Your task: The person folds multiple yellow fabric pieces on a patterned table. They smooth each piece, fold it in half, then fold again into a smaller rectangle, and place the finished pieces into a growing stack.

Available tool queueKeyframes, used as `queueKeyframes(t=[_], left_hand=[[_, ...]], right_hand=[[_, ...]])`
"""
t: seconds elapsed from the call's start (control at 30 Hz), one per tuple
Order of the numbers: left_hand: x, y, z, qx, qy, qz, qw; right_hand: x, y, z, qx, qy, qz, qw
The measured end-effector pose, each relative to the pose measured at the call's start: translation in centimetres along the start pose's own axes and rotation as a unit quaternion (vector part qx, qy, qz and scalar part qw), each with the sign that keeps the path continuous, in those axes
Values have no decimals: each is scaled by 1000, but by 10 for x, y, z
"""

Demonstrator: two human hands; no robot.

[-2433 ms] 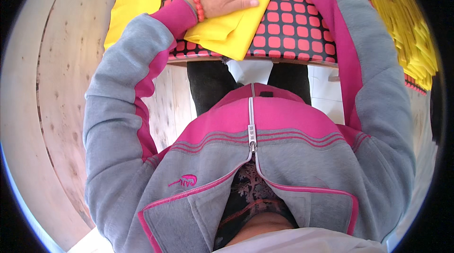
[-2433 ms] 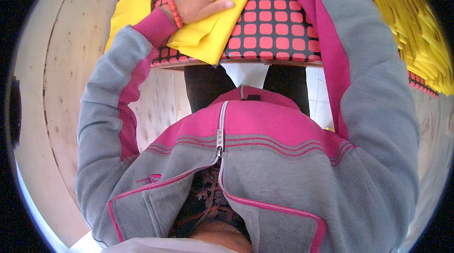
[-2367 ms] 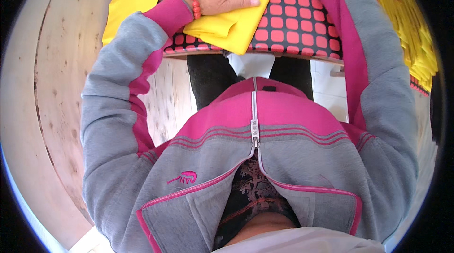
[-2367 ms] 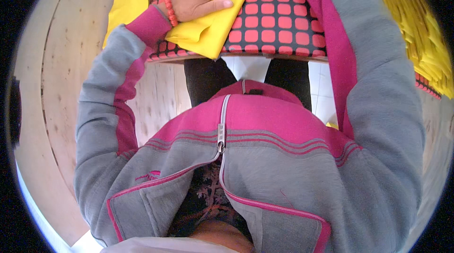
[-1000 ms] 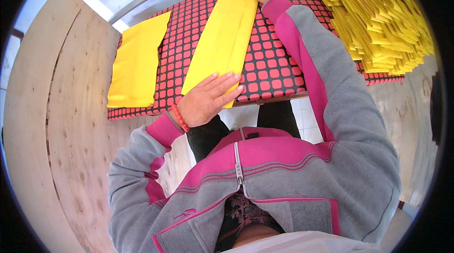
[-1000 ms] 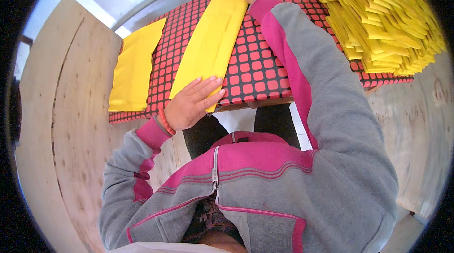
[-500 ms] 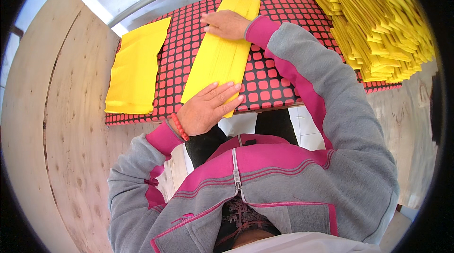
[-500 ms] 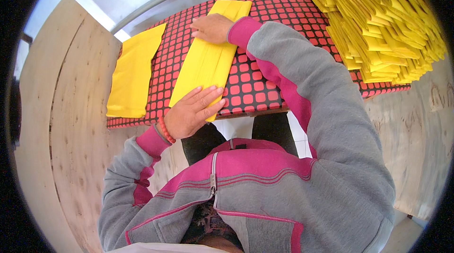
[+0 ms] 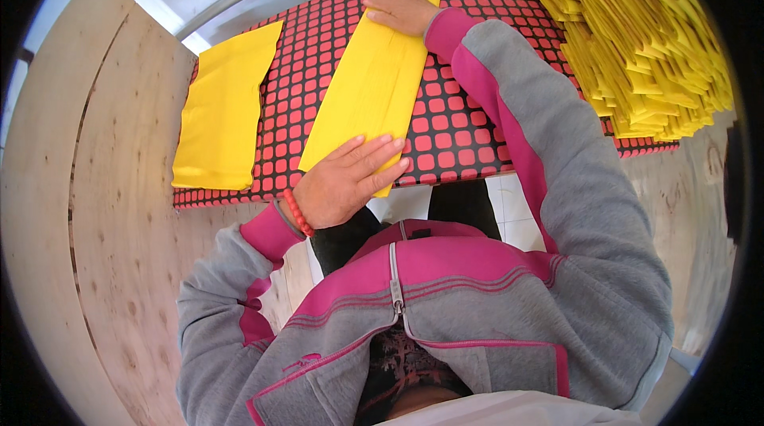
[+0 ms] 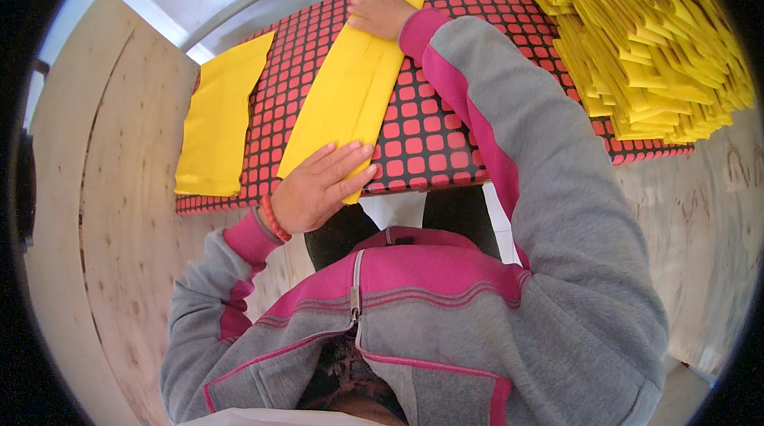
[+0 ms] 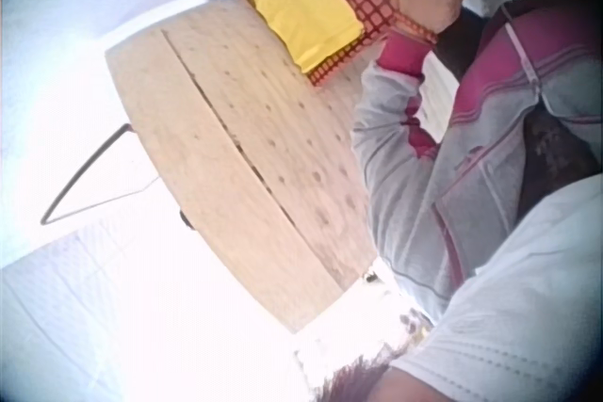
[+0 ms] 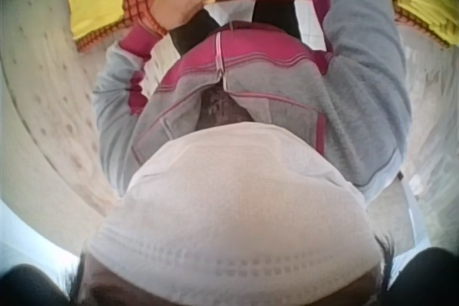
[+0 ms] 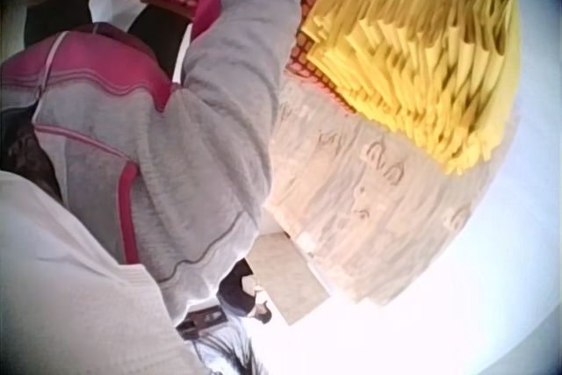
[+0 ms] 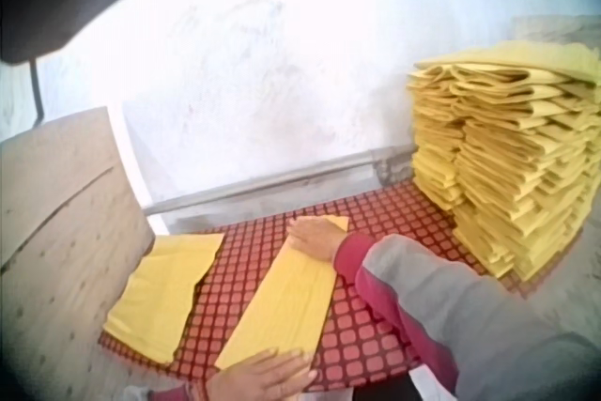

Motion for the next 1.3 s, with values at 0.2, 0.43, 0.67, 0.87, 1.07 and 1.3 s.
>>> queueKeyframes(t=[0.2, 0.43, 0.67, 0.87, 1.07, 1.3], left_hand=[[0, -1, 0, 0, -1, -3, 1000], [1, -1, -2, 3, -22, 9, 1000], [69, 0, 59, 33, -65, -60, 996], [56, 65, 148, -9, 28, -43, 999], [-7, 106, 151, -6, -18, 16, 1000], [-11, 45, 99, -46, -46, 47, 997]], right_hand=[[-1, 2, -25, -42, -27, -62, 997], [-14, 7, -36, -33, -49, -63, 996], [-19, 11, -34, 25, -39, -105, 993], [-18, 10, -37, 30, -61, -115, 991], [6, 0, -22, 57, -55, -202, 976], [-19, 11, -25, 47, -95, -47, 993]])
Point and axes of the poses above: each hand's wrist, its own y-axis towards the middle knuckle, its own x-axis out of the back of the hand, z = x × y, the point moved 10 cm from there along y, towards the middle knuckle, and after that the axes turned 3 degrees about -y, right-handed, at the moved point
